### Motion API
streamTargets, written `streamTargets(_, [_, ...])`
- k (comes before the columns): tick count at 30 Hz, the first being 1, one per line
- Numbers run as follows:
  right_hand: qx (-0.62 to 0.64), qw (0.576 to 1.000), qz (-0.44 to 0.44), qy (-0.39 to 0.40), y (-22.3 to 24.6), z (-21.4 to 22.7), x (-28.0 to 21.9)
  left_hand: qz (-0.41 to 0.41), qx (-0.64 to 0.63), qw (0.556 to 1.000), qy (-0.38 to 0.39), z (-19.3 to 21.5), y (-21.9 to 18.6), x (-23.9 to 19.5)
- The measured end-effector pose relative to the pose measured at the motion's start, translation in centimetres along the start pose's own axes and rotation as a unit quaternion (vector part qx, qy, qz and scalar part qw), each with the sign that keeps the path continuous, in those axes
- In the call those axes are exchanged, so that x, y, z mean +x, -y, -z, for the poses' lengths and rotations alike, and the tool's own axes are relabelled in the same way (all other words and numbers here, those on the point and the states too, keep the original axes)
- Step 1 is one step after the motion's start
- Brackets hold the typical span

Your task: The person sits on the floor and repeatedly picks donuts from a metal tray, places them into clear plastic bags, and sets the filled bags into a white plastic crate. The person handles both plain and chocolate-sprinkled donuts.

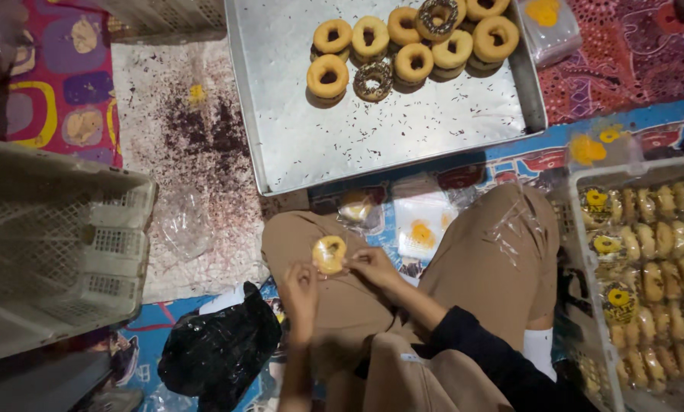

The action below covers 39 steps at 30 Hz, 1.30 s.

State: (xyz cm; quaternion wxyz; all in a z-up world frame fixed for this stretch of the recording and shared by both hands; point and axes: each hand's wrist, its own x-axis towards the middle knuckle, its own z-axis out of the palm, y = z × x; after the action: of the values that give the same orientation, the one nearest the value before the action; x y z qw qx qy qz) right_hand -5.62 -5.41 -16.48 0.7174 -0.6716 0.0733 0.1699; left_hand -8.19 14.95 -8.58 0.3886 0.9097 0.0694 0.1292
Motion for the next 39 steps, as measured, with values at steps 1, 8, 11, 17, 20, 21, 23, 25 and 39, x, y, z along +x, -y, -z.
streamTargets(1, [-0.082, 0.995, 0.022, -0.052, -0.9, 1.0, 0.3, 0.051, -0.025, 0.998, 0.017, -0.3, 0.8, -0.5])
streamTargets(8, [-0.604, 0.708, 0.341, -0.134, -1.7, 6.2, 6.2, 0.090, -0.062, 0.993, 0.051, -4.4, 0.8, 4.9])
streamTargets(11, [-0.460, 0.839, 0.262, -0.124, 1.0, 6.7, 6.1, 0.048, -0.054, 0.995, 0.072, -6.4, -1.9, 8.0])
streamTargets(17, [-0.208, 0.971, 0.106, -0.060, 9.5, 13.0, 2.4, -0.216, -0.083, 0.968, 0.102, -9.1, -8.3, 7.7])
streamTargets(20, [-0.196, 0.978, 0.066, -0.036, 13.3, 13.3, -0.2, -0.121, -0.269, 0.904, 0.309, -9.8, -9.6, 6.9])
streamTargets(21, [-0.252, 0.960, 0.099, -0.075, 14.6, 12.9, -0.9, -0.066, -0.275, 0.886, 0.368, -10.3, -9.8, 7.0])
streamTargets(23, [-0.395, 0.868, 0.262, -0.147, 17.0, 12.4, -2.5, 0.050, -0.324, 0.842, 0.429, -10.9, -9.8, 7.2])
streamTargets(25, [-0.534, 0.660, 0.492, -0.194, 18.3, 11.7, -3.7, 0.177, -0.406, 0.788, 0.427, -11.4, -9.4, 7.4])
streamTargets(39, [-0.179, 0.919, 0.348, 0.042, 14.7, 10.6, -4.9, 0.014, -0.404, 0.797, 0.448, -4.4, -11.4, 7.8])
